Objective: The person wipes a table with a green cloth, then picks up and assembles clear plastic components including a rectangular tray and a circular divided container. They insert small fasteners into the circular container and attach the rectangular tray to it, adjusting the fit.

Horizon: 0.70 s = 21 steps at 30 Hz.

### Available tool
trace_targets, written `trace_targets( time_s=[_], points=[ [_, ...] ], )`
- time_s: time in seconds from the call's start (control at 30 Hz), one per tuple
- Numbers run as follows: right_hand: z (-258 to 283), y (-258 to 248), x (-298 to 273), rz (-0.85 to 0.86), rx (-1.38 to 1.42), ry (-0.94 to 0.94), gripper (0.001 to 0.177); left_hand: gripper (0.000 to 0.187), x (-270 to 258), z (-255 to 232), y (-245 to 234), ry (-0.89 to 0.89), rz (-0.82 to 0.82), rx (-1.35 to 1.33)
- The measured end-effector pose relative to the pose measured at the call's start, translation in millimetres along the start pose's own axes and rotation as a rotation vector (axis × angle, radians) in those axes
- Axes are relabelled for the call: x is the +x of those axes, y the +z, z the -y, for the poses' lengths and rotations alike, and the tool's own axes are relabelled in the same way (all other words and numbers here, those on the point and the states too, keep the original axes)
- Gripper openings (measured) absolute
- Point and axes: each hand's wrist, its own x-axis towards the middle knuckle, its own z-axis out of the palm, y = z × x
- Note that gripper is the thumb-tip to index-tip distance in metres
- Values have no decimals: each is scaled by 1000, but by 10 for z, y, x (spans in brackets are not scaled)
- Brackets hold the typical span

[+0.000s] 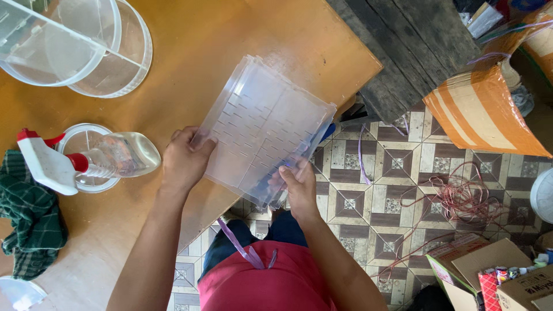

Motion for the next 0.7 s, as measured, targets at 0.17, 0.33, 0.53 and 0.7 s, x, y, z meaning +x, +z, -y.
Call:
trace_targets(
  time_s=[0.17,0.33,0.53,0.7],
  points=[
    [-203,-65,-122,113,162,-249,56,15,-451,-30,-155,-72,115,-375],
    [-159,-87,-283,217,383,-378,60,14,-1092,15,-399,103,112,-603],
    [-239,316,-761,325,328,-528,64,31,-1880,712,-855,220,145,-944],
    [-822,939,-1413,478,208,-505,60,20,-2564,1800,-1409,302,130,-893]
  ],
)
